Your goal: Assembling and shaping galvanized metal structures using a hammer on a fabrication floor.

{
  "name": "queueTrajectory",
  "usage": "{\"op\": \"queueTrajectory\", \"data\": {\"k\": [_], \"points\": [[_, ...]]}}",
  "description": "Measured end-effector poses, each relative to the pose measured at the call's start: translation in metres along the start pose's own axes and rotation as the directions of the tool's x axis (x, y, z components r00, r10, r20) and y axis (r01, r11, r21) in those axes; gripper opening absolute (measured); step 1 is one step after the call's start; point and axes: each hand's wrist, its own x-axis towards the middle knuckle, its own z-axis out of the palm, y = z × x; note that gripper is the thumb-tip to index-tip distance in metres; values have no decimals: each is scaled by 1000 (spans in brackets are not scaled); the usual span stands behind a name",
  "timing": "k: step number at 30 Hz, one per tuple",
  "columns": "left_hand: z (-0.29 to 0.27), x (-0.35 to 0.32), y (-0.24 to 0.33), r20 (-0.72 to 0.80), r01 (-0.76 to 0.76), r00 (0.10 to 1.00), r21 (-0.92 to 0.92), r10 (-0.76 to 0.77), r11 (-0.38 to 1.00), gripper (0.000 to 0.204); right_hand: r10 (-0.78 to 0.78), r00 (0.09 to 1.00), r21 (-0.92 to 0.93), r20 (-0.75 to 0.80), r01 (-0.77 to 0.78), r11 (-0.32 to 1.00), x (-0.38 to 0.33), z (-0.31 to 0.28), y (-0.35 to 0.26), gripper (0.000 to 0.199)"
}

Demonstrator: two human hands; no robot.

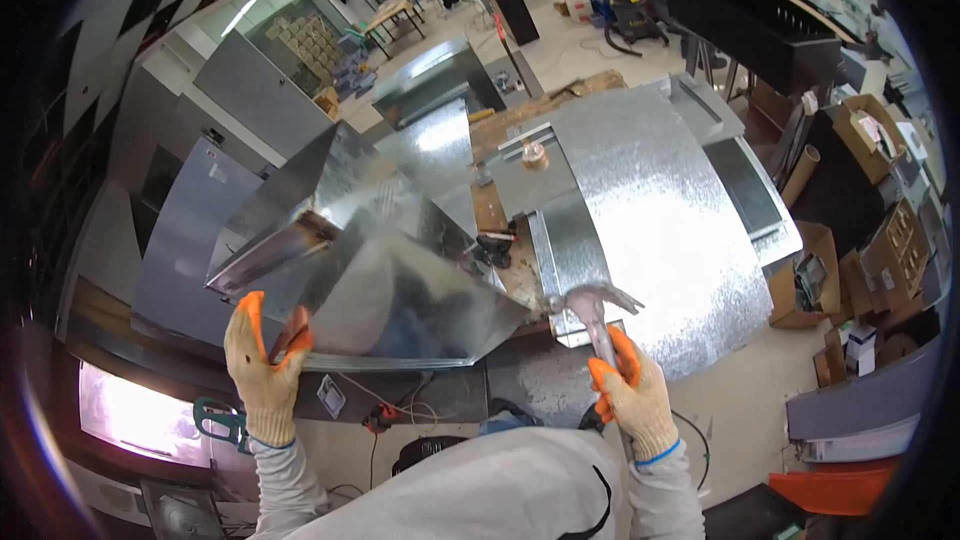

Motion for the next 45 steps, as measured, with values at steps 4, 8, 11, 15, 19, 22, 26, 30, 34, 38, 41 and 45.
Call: {"op": "queueTrajectory", "data": {"k": [4,8,11,15,19,22,26,30,34,38,41,45], "points": [[3,10,20,113,47,993,-104,-35,993,65,-2,999,29,44,0,1000,12,11,0,36],[14,33,12,106,-75,992,24,72,997,64,17,997,116,79,-26,993,18,14,10,27],[19,31,-3,158,-50,987,59,40,997,62,-87,992,189,89,69,980,23,8,30,27],[15,23,-3,255,201,956,-218,-143,955,66,-212,967,194,138,184,964,29,2,56,32],[2,40,19,430,422,869,-382,-246,822,72,-36,988,-27,151,40,999,42,-8,92,19],[4,51,37,455,387,848,-182,-272,904,76,17,988,-97,151,-2,995,40,-1,112,14],[13,50,36,384,317,870,45,-309,947,71,38,983,-115,179,-17,993,41,4,151,22],[9,60,32,483,460,786,-40,-386,887,43,106,967,-290,230,-36,956,51,-8,193,40],[-2,38,8,409,546,781,-81,-471,834,41,40,992,-639,121,47,768,63,0,200,44],[-46,36,-20,377,579,786,-171,-490,797,36,224,974,-677,21,-151,721,65,-4,206,41],[-74,37,-38,394,646,731,-135,-558,751,35,224,974,-656,-23,-183,732,69,-5,216,40],[-112,16,-49,413,716,678,-182,-609,674,35,257,966,-519,27,-206,829,88,20,199,28]]}}
